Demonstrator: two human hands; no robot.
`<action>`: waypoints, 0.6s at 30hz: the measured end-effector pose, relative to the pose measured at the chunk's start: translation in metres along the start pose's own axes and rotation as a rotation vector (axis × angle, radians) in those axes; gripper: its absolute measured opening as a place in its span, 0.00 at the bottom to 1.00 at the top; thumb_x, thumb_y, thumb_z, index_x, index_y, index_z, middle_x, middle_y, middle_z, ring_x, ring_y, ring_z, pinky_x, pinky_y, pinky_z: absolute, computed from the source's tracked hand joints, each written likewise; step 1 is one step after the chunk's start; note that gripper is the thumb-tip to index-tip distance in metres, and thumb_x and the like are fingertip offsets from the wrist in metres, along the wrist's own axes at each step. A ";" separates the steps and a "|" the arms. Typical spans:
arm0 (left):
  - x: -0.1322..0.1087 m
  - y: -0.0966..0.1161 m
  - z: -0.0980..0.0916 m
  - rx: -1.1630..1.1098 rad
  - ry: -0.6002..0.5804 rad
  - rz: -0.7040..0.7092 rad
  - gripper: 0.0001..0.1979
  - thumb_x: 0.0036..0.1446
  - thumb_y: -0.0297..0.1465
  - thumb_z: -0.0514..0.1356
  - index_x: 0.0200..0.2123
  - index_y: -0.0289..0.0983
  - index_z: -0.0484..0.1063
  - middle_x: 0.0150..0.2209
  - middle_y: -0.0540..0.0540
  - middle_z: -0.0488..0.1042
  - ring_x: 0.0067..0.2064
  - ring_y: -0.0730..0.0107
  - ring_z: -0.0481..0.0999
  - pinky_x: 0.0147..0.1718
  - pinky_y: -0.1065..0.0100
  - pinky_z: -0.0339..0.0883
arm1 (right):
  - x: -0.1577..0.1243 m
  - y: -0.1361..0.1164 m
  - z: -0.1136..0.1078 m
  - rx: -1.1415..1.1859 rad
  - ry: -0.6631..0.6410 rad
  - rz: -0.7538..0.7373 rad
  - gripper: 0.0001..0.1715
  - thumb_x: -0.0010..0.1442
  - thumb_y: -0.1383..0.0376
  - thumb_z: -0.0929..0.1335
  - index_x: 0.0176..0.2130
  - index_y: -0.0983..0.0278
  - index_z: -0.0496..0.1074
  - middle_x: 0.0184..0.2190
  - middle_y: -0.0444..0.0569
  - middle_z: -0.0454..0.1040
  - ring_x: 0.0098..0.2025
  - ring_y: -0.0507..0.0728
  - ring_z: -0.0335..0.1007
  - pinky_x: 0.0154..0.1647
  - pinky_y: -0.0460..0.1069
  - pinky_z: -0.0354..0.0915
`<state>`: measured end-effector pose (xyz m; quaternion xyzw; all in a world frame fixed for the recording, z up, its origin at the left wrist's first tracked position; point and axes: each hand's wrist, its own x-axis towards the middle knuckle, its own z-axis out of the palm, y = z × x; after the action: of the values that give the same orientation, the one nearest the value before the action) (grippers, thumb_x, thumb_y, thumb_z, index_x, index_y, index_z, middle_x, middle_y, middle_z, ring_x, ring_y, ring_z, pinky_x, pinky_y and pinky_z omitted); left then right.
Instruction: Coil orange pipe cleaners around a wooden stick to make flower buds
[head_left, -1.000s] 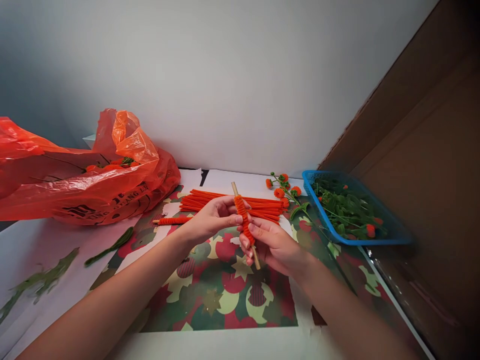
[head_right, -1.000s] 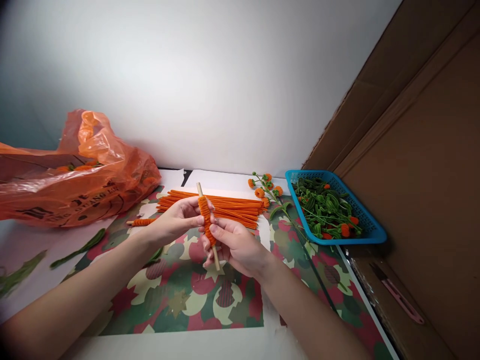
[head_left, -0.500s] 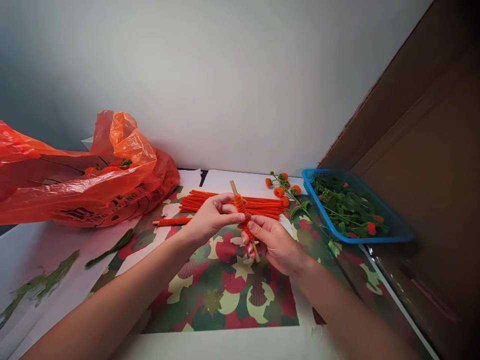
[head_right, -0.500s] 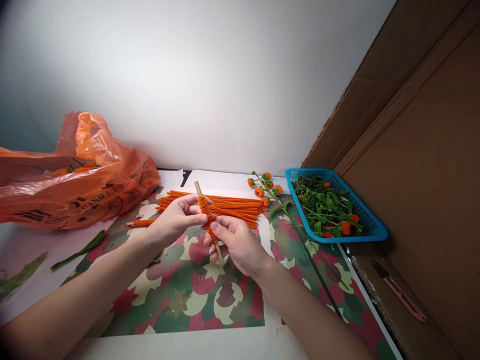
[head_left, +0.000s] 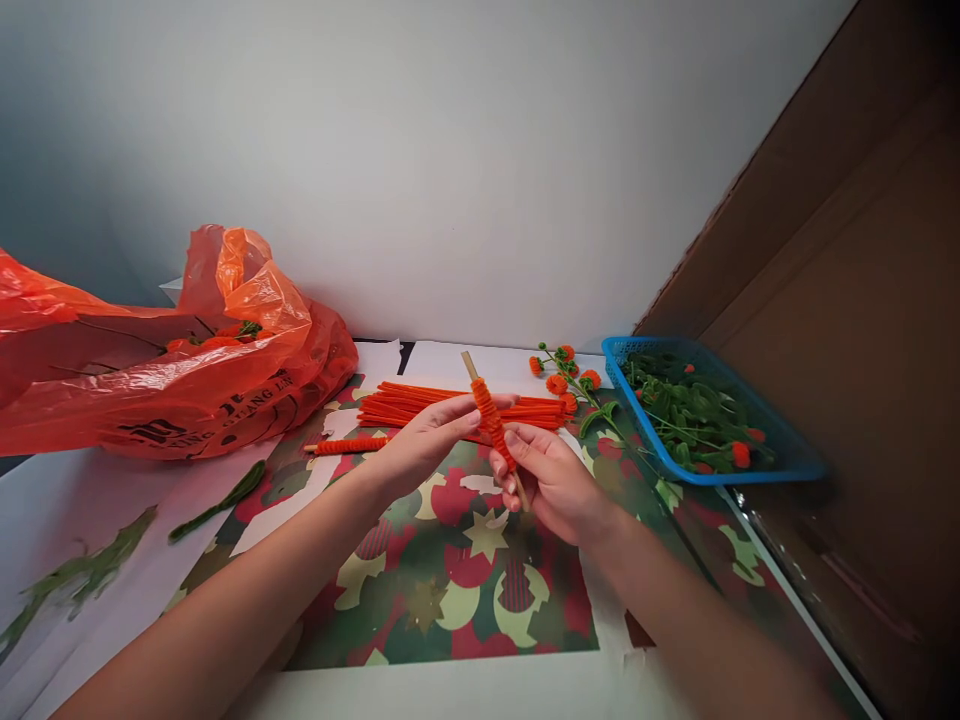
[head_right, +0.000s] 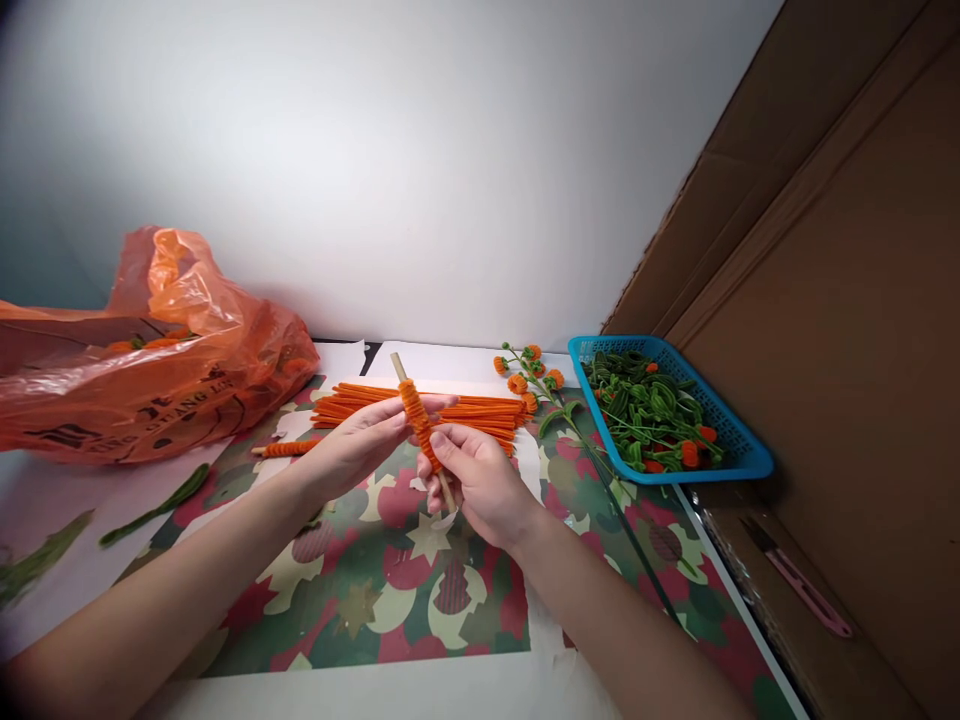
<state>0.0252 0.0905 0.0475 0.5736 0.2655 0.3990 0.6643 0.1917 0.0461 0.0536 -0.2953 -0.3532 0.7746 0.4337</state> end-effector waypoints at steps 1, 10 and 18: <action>0.000 -0.001 -0.001 -0.010 -0.044 0.009 0.15 0.57 0.37 0.59 0.45 0.37 0.75 0.52 0.38 0.73 0.53 0.57 0.69 0.50 0.61 0.62 | -0.001 -0.001 -0.001 0.074 -0.038 0.045 0.11 0.57 0.60 0.70 0.33 0.66 0.69 0.22 0.40 0.65 0.18 0.43 0.55 0.16 0.38 0.58; -0.003 0.000 0.003 -0.119 -0.045 -0.006 0.14 0.55 0.40 0.61 0.41 0.39 0.77 0.49 0.43 0.74 0.47 0.64 0.72 0.47 0.65 0.63 | 0.000 -0.006 -0.007 0.305 -0.296 0.469 0.29 0.69 0.54 0.48 0.39 0.67 0.68 0.22 0.42 0.61 0.15 0.45 0.40 0.11 0.39 0.44; -0.003 -0.001 0.004 -0.108 -0.026 0.020 0.14 0.55 0.41 0.61 0.41 0.39 0.76 0.45 0.43 0.76 0.48 0.62 0.72 0.49 0.64 0.60 | -0.003 -0.004 -0.008 0.315 -0.344 0.456 0.23 0.69 0.56 0.52 0.26 0.64 0.56 0.16 0.36 0.44 0.17 0.46 0.30 0.13 0.38 0.44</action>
<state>0.0270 0.0853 0.0468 0.5448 0.2293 0.4119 0.6935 0.2013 0.0476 0.0527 -0.1609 -0.2218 0.9354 0.2236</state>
